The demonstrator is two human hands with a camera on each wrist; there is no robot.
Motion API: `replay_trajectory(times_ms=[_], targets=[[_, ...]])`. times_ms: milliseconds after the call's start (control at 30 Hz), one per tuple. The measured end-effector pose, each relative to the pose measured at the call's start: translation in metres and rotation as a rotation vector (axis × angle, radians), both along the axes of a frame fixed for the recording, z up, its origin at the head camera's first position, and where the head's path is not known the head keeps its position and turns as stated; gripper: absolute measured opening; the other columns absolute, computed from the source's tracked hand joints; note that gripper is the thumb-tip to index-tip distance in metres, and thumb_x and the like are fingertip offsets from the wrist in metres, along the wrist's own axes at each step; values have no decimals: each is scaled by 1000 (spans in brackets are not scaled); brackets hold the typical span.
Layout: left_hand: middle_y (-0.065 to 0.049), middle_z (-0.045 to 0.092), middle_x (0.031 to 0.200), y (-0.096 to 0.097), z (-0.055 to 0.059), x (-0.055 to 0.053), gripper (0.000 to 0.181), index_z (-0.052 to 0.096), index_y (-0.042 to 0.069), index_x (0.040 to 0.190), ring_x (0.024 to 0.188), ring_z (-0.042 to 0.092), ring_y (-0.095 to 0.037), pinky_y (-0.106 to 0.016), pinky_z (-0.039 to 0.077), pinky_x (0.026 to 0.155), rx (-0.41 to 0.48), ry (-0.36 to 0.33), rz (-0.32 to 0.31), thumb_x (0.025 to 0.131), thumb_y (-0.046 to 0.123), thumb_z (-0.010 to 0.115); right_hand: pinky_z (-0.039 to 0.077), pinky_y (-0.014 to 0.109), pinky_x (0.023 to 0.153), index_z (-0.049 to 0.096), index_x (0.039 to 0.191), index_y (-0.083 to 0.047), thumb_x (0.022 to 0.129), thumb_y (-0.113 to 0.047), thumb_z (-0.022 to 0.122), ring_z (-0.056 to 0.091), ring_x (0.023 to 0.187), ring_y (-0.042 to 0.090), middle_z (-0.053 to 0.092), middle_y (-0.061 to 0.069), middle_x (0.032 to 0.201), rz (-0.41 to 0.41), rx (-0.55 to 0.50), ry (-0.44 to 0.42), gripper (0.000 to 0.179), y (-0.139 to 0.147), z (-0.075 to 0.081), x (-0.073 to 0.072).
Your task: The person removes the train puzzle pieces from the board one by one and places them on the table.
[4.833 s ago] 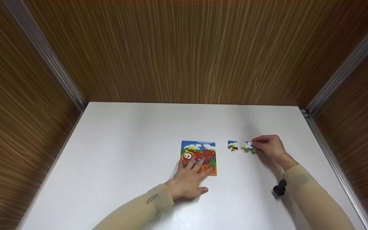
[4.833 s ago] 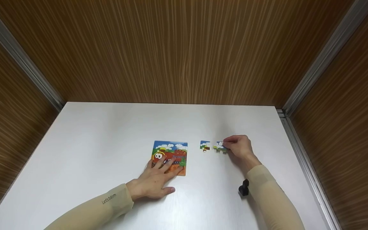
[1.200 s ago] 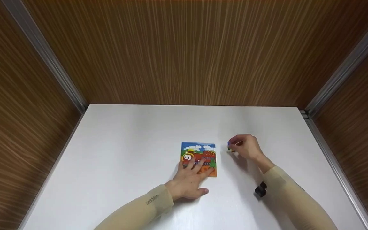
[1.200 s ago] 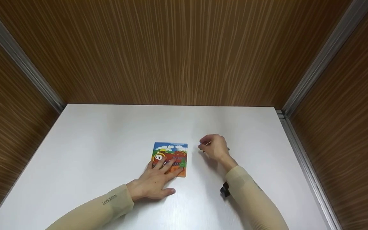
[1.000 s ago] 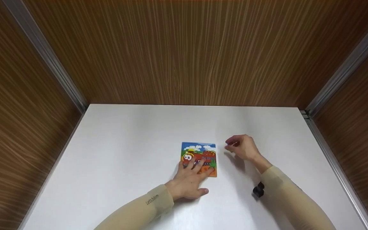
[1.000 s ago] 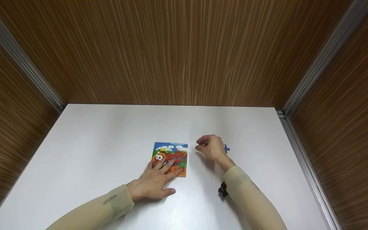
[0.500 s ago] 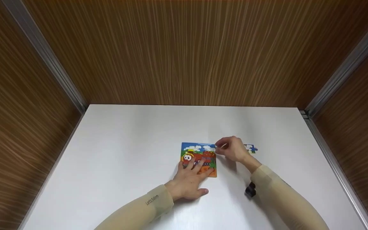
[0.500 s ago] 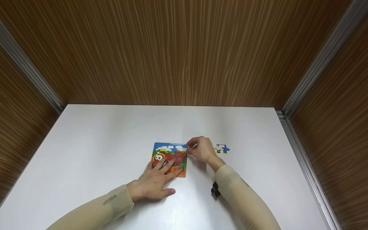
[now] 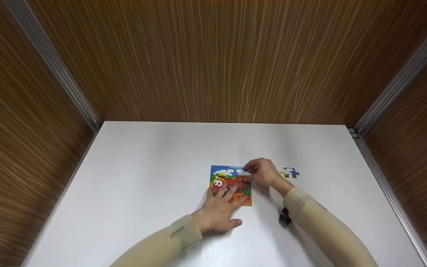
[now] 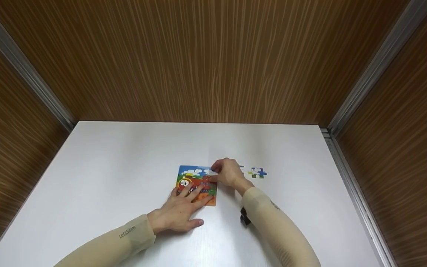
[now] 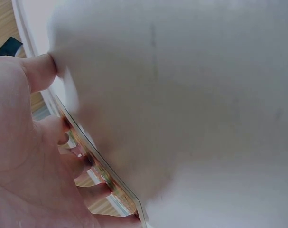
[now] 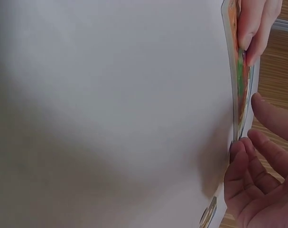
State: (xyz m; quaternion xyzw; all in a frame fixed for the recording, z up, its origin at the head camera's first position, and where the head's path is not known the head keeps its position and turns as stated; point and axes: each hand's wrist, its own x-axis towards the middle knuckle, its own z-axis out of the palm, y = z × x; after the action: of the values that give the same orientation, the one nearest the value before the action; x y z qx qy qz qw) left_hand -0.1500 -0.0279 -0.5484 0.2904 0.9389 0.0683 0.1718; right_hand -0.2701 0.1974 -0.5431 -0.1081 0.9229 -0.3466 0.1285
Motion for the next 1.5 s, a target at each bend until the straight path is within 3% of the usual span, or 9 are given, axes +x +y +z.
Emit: replay_trajectory(times_ms=[400,567,833,1067,1333,1500], targets=[[-5,18,191,0,0,-2,81,28,46,178,178,16,-42,-83,23,133,6,-2,-1,106,70,57,54,35,87,85,117,-7,86,-17,98,65,93,19,78,10,102,45,88,58,34,-4,0,-5],[-4,19,191,1,0,-2,81,29,46,177,178,15,-42,-82,21,134,6,-4,1,106,71,57,58,40,91,84,116,-8,85,-17,98,67,95,21,77,11,105,59,109,57,35,-4,1,-7],[-5,20,191,0,1,-2,82,29,45,178,178,16,-43,-82,19,135,12,-9,-1,106,70,59,62,45,96,81,118,-7,85,-14,97,70,100,24,78,12,113,57,100,50,37,-4,3,-6],[-2,18,192,-1,1,-2,80,26,48,178,178,16,-42,-82,26,133,-16,-2,-2,107,72,54,62,43,95,81,121,-10,88,-15,96,69,100,23,79,10,112,47,65,59,37,-7,3,-6],[-3,17,192,-1,0,-1,81,27,47,178,178,16,-42,-81,23,134,-12,-4,4,106,72,55,60,39,88,84,121,-8,88,-16,97,68,96,22,75,11,108,61,64,116,37,-8,0,-2],[-3,18,192,0,0,-1,80,30,46,177,178,16,-41,-81,21,135,-3,-8,8,106,70,57,63,41,92,83,123,-9,92,-13,93,71,99,22,79,11,114,66,45,106,33,-7,-2,-1]])
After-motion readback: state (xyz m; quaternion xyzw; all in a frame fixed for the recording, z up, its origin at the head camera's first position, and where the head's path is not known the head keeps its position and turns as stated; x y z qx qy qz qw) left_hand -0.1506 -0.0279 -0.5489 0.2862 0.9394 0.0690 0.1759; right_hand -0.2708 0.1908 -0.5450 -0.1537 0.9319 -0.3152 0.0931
